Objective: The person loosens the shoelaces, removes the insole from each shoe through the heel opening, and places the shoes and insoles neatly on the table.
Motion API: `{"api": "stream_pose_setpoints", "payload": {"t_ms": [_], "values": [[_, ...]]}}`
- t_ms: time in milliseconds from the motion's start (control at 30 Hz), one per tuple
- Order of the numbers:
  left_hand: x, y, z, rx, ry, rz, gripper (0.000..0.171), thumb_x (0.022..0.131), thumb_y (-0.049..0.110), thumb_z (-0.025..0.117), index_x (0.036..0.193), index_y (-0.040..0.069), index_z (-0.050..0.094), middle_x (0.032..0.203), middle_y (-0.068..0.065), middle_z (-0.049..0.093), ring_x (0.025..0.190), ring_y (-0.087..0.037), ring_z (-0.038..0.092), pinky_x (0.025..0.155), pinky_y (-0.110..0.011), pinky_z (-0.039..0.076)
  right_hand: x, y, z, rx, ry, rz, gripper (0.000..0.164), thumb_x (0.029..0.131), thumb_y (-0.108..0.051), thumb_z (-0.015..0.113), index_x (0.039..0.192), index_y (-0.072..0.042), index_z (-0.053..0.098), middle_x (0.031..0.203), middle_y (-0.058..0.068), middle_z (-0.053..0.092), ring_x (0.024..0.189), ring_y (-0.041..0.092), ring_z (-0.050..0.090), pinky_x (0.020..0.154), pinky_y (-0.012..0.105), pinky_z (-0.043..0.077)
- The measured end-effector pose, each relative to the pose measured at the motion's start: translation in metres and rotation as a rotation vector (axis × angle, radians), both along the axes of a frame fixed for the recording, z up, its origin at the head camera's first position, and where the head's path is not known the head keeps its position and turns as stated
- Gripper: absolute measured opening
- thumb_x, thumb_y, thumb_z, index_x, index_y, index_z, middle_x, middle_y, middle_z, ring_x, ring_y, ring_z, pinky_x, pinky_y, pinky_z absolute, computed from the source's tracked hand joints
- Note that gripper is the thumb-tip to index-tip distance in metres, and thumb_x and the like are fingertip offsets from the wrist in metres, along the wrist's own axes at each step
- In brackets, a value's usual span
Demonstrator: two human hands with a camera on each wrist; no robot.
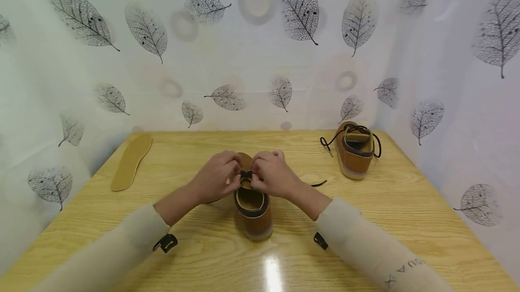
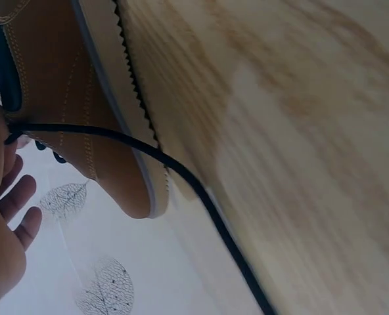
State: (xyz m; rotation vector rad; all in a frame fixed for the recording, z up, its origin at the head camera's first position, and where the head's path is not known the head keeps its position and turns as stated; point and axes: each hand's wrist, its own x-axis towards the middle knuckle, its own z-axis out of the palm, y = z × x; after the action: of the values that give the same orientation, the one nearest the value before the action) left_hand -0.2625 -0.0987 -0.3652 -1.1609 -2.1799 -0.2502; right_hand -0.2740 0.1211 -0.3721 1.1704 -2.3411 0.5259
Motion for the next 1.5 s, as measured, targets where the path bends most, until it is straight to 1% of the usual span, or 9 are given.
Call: {"api": "stream_pose_setpoints", "payload": {"t_ms": [100,200,333,567,733,867,1067,1267,1500], "values": [[-0.001,-0.004,-0.002,0.031,0.03,-0.005,0.009,0.074,0.014,0.068,0.073,0.01,0.06,0.097,-0.008,0.064,0.083,-0.022,0.061,0.069,-0.036,0.05,0.0,0.001,-0.001,-0.03,-0.03,-0.015,0.01,0.079,-0.011,0.069,0.076,-0.016,0.061,0.102,0.001,0.066,0.095,0.018,0.062,0.085,0.045,0.033],[-0.002,-0.01,-0.005,0.043,0.032,-0.015,0.01,0.07,0.013,0.069,0.072,0.01,0.059,0.096,-0.007,0.064,0.082,-0.023,0.06,0.07,-0.037,0.049,0.0,0.004,-0.001,-0.077,-0.049,-0.018,0.01,0.077,-0.01,0.069,0.077,-0.016,0.06,0.103,0.001,0.066,0.096,0.019,0.063,0.085,0.046,0.033],[-0.002,-0.018,-0.011,0.02,0.028,0.001,0.008,0.07,0.014,0.068,0.073,0.012,0.06,0.095,-0.005,0.064,0.082,-0.021,0.058,0.07,-0.037,0.047,0.001,0.009,-0.002,-0.123,-0.04,-0.035,0.012,0.075,-0.009,0.07,0.075,-0.016,0.061,0.101,0.002,0.067,0.095,0.02,0.064,0.085,0.047,0.032],[0.0,-0.024,-0.016,0.064,0.025,0.137,0.006,0.079,0.016,0.07,0.076,0.012,0.066,0.094,-0.004,0.065,0.084,-0.021,0.059,0.072,-0.039,0.049,0.001,0.016,-0.006,-0.047,0.133,-0.102,0.011,0.079,-0.013,0.068,0.073,-0.015,0.06,0.093,0.002,0.068,0.088,0.021,0.063,0.083,0.053,0.037],[0.002,-0.026,-0.018,0.016,0.046,0.193,0.01,0.078,0.019,0.071,0.073,0.012,0.065,0.092,-0.005,0.066,0.082,-0.022,0.059,0.074,-0.039,0.048,0.003,0.018,-0.009,0.024,0.247,-0.145,0.012,0.08,-0.013,0.068,0.071,-0.013,0.059,0.087,0.003,0.065,0.082,0.022,0.061,0.081,0.054,0.041],[0.005,-0.027,-0.021,-0.034,0.091,0.197,0.012,0.079,0.02,0.07,0.073,0.012,0.064,0.092,-0.005,0.066,0.083,-0.022,0.059,0.074,-0.039,0.047,0.004,0.022,-0.011,0.088,0.301,-0.182,0.015,0.079,-0.014,0.07,0.069,-0.013,0.059,0.084,0.002,0.064,0.081,0.021,0.06,0.08,0.052,0.042],[0.008,-0.029,-0.026,-0.09,0.149,0.208,0.011,0.081,0.021,0.07,0.076,0.011,0.066,0.092,-0.005,0.066,0.083,-0.022,0.059,0.074,-0.039,0.047,0.004,0.028,-0.015,0.136,0.365,-0.187,0.016,0.079,-0.016,0.07,0.068,-0.014,0.058,0.084,0.002,0.065,0.08,0.023,0.06,0.079,0.052,0.043],[0.009,-0.038,-0.03,-0.095,0.169,0.21,0.009,0.077,0.018,0.068,0.074,0.01,0.066,0.089,-0.005,0.065,0.083,-0.023,0.06,0.073,-0.039,0.046,0.003,0.037,-0.017,0.159,0.395,-0.208,0.013,0.077,-0.015,0.068,0.068,-0.014,0.058,0.084,0.003,0.066,0.079,0.024,0.06,0.079,0.052,0.043],[0.011,-0.05,-0.031,-0.095,0.195,0.218,0.011,0.077,0.019,0.066,0.071,0.009,0.065,0.087,-0.005,0.065,0.081,-0.024,0.059,0.071,-0.039,0.046,0.003,0.045,-0.019,0.166,0.406,-0.216,0.014,0.077,-0.014,0.066,0.068,-0.014,0.056,0.082,0.003,0.065,0.077,0.024,0.059,0.079,0.052,0.041]]}}
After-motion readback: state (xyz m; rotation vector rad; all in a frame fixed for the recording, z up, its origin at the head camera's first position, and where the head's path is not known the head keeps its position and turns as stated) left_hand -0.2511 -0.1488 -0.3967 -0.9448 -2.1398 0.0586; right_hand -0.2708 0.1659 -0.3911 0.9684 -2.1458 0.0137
